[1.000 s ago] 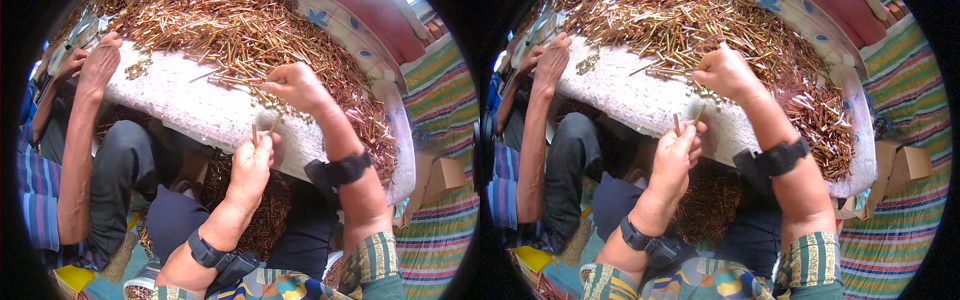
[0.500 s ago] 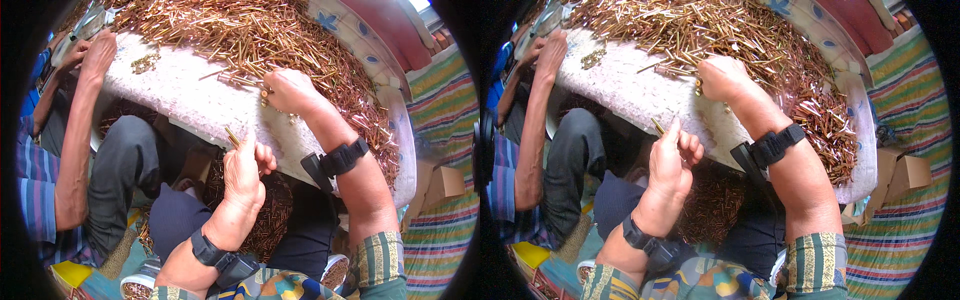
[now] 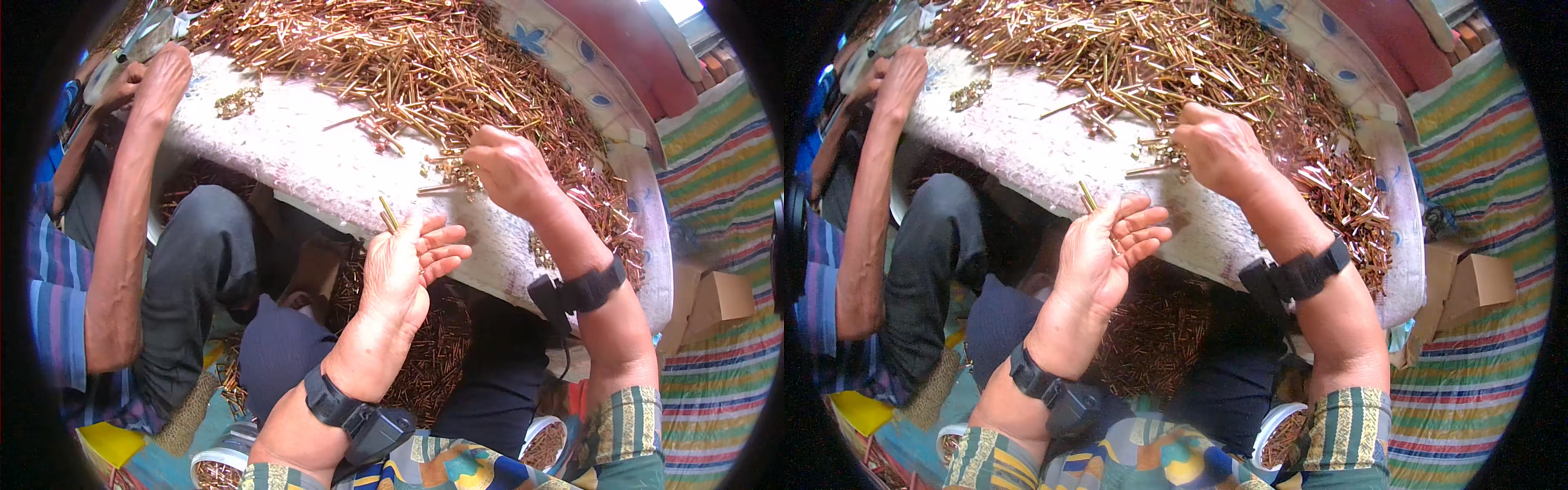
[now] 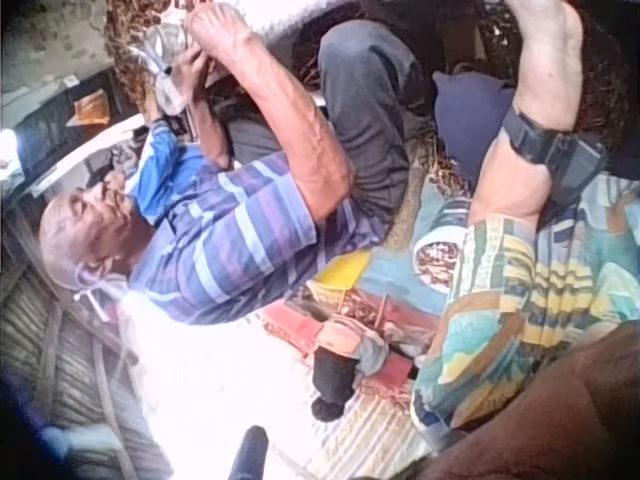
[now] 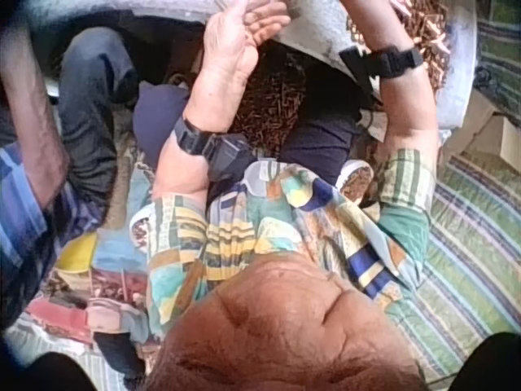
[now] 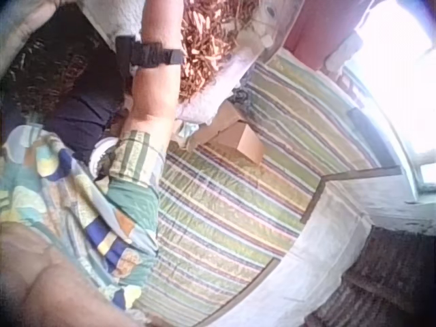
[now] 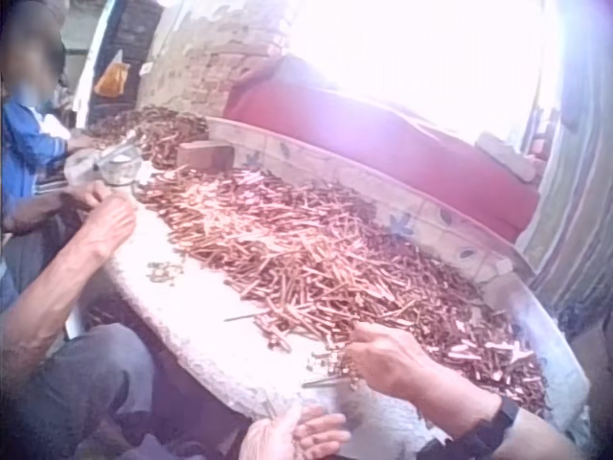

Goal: Sorting and bundling thin copper tubes on a workspace.

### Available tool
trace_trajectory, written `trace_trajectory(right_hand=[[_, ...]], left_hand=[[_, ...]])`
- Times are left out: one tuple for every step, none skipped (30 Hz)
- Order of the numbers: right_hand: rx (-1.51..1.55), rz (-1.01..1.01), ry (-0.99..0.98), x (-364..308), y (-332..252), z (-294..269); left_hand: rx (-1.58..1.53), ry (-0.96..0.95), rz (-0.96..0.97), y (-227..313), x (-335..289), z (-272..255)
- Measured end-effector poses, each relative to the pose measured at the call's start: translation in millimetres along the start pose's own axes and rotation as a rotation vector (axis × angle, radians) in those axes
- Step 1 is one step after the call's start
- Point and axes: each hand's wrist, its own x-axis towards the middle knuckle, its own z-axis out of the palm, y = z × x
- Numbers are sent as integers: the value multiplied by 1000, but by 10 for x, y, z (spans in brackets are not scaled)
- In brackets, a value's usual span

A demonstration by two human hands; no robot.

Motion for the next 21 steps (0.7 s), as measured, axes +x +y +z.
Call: trace_trajectory(right_hand=[[-51,11,-3,-49,-26,-28],[-51,9,-2,-78,-27,-39],[-72,46,8,-98,-31,-58],[-93,84,19,-120,-35,-79],[-75,31,49,-141,-42,-113],[-80,29,52,-158,-87,-138],[28,-62,115,-173,-180,-165],[136,-154,177,-189,-282,-189],[172,-210,123,-207,-389,-163],[202,-269,70,-209,-527,-171],[261,-267,27,-209,-698,-182],[301,-256,53,-201,-749,-202],[333,-197,107,-166,-723,-236],[367,-138,160,-111,-669,-258],[416,-47,201,-19,-610,-250],[320,59,199,94,-574,-272],[252,148,175,214,-513,-160],[182,243,149,307,-453,19],[57,293,87,416,-494,123],[-69,343,24,509,-543,197],[-51,370,-23,579,-580,249]], left_hand=[[-1,0,2,-4,6,2],[-5,-8,-2,-8,13,4],[-8,-17,-5,-5,9,6],[-7,-18,-3,-3,2,4],[-8,-17,-12,-3,-8,-2],[-9,-19,-19,-2,6,-5],[-9,-21,-10,11,12,-2],[-49,-44,-42,22,15,4],[-86,-54,-73,17,14,-19],[-84,-48,-62,21,1,-31],[-118,-21,-2,15,-7,-46],[-156,-3,50,8,-5,-12],[-134,81,-55,88,-56,76],[-135,83,-49,80,-45,20],[-143,38,-12,66,-38,-81],[-155,-24,14,81,-38,-92],[-193,42,-22,109,-57,-69],[-194,34,-28,135,-59,-66],[-177,13,-18,192,-90,-88],[-161,-8,-9,226,-105,-102],[-146,-42,5,232,-93,-129]])
